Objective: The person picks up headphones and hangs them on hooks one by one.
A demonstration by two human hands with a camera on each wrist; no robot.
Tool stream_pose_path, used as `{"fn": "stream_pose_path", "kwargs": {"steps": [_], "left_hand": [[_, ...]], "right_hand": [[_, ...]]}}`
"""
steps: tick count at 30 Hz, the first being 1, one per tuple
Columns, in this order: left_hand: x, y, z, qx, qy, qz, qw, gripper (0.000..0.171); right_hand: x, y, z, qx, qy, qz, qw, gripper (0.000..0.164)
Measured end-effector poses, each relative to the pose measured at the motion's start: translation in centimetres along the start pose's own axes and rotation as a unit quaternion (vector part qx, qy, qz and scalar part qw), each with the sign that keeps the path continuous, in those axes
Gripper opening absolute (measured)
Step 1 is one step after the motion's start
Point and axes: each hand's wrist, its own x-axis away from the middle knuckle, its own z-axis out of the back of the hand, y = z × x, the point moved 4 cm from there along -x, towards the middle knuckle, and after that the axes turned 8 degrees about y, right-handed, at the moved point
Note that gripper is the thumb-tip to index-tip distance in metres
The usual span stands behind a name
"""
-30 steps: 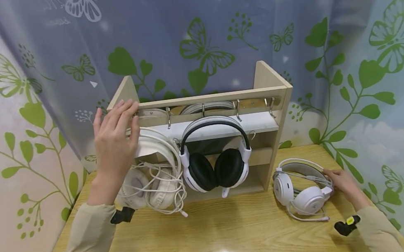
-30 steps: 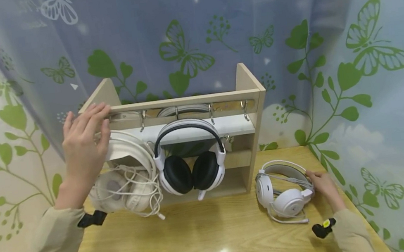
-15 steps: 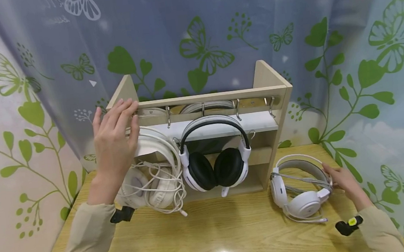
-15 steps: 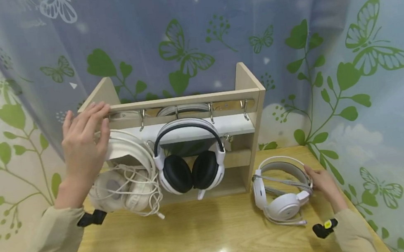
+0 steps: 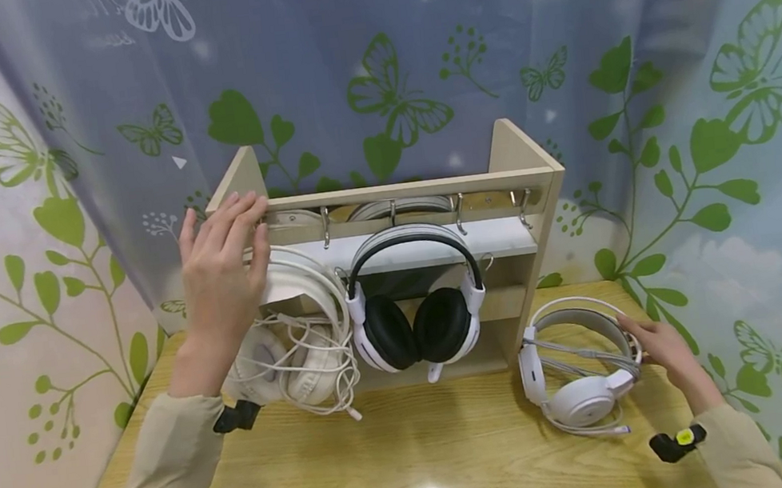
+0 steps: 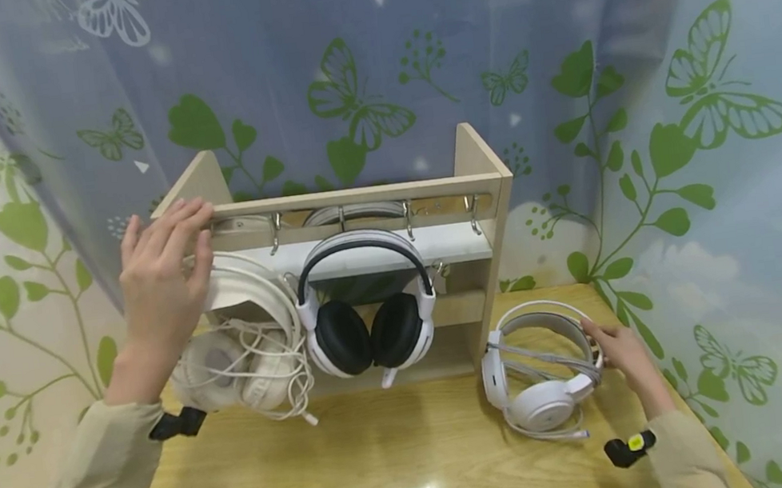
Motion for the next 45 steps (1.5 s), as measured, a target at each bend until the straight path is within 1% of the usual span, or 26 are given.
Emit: {"fn": "stream_pose_path", "kwargs": {"steps": [2,4,11,15,19,24,39,45], "left_hand": [[0.0,0.0,0.0,0.001,0.001,0.001,1.0,0.032],[0.0,0.0,0.1,-0.004,-0.004,-0.005,1.0,0.033],[0.0,0.0,0.1,-0.003,-0.003,-0.004,1.0,0.033],[0.1,-0.1,0.1,-0.002,-0.002,-0.002,1.0,0.033],[0.1,-0.1,0.1,-0.004,-0.003,-0.002,1.0,0.034],[0.1,-0.1,0.1,-0.004,-0.002,-0.003,1.0,0.033],[0.2,-0.1,0.0,0.0,0.002,0.004,1.0,0.033],[0.1,0.0,0.1,-0.001,0.0,0.001,1.0,0.033]], "right_hand": [[0.2,-0.2,0.0,-0.002,0.001,0.001,1.0,0.08],[0.4,-0.4,0.0,-0.011,0.0,0.004,1.0,0.079],[1.2,-1.0,-0.1,-0.068,-0.023,0.01,0.997,0.075],[1.5,-1.4,0.1,-0.092,-0.033,0.007,0.995,0.074],[1.7,-1.6,0.2,-0.103,-0.042,0.002,0.994,0.074],[1.9,-1.7,0.2,-0.096,-0.047,0.003,0.994,0.073],[3.8,-3.2,0.6,-0.086,-0.009,0.022,0.996,0.07],[4.6,-3.6,0.5,-0.116,0.012,0.036,0.993,0.073]]}}
